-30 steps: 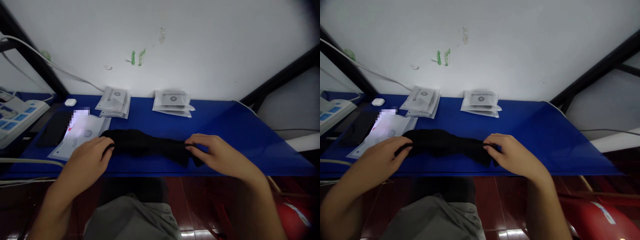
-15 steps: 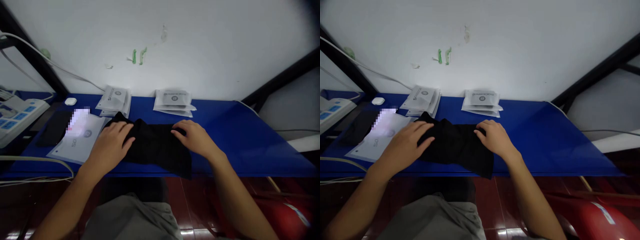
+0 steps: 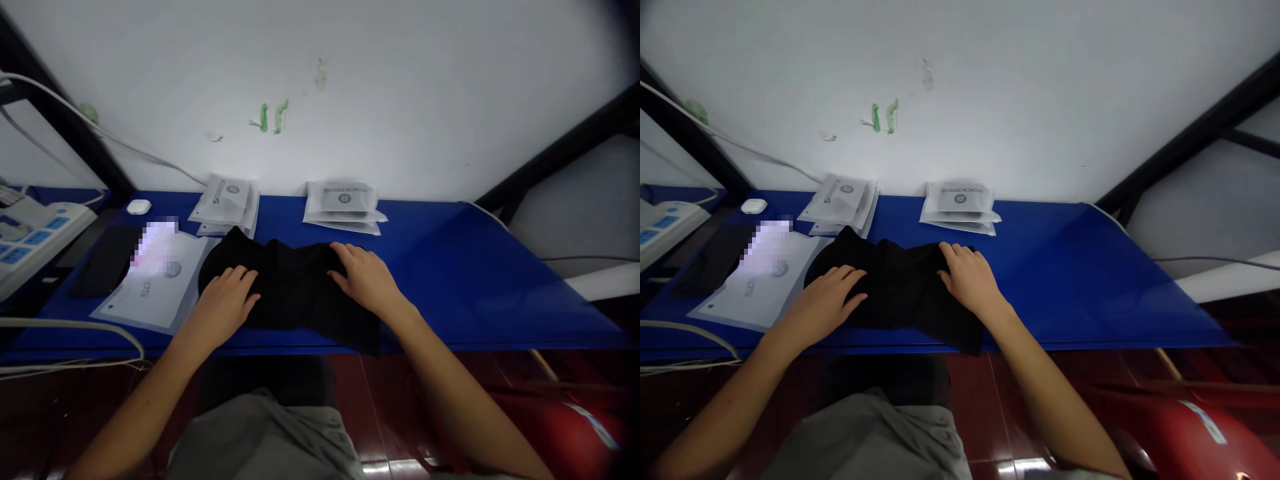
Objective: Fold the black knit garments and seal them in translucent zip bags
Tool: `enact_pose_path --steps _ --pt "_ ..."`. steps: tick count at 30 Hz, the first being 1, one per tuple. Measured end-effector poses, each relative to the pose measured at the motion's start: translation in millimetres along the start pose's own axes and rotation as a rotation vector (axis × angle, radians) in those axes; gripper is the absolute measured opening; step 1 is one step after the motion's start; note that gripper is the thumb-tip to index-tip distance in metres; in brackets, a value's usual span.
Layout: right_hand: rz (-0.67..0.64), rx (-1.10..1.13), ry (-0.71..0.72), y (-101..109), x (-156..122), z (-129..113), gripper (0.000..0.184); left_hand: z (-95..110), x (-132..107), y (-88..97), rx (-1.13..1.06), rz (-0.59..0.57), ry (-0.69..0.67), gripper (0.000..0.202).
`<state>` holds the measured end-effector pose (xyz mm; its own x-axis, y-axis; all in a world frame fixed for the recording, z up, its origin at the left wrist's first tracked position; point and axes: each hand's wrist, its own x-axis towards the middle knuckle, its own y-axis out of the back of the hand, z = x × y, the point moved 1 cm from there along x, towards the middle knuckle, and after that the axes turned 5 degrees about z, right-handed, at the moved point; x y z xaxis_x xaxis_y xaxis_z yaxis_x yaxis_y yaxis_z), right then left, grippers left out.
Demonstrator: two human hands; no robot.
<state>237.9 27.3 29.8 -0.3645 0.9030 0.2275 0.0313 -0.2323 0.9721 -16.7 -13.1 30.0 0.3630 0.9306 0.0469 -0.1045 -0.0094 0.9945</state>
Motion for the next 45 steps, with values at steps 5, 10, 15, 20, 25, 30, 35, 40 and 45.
enact_pose_path --steps 5,10,15,20,25,30,35,40,45 --pt "-0.095 0.056 0.019 -4.8 28.9 6.8 0.02 2.6 -1.5 3.2 0.01 -0.026 -0.016 0.031" --pt "-0.031 0.103 -0.056 -12.9 45.1 9.7 0.032 5.3 -10.5 12.0 0.055 -0.082 0.043 0.025" --pt "0.128 -0.014 -0.06 -16.6 33.7 3.8 0.041 16.9 -8.0 15.1 0.044 0.06 0.014 0.026" --pt "0.118 -0.08 -0.068 -11.0 23.9 2.1 0.03 34.6 15.1 4.8 -0.017 0.101 -0.185 0.027" --pt "0.111 -0.127 -0.001 -18.6 21.5 7.8 0.03 44.9 36.0 -2.9 0.066 0.127 -0.148 0.028" --pt "0.093 -0.063 -0.045 -34.7 23.7 15.0 0.035 47.0 56.4 -4.7 0.124 0.163 -0.013 0.029" --pt "0.054 -0.009 -0.091 -38.1 24.7 17.5 0.039 38.4 79.6 5.4 0.118 0.288 0.15 0.03" --pt "0.072 0.073 -0.081 -28.7 20.8 6.4 0.039 46.8 75.4 8.7 0.018 0.257 0.055 0.03" --pt "0.057 0.154 -0.018 -29.9 16.0 -10.1 0.041 51.6 72.7 -10.9 0.025 0.104 -0.062 0.028"
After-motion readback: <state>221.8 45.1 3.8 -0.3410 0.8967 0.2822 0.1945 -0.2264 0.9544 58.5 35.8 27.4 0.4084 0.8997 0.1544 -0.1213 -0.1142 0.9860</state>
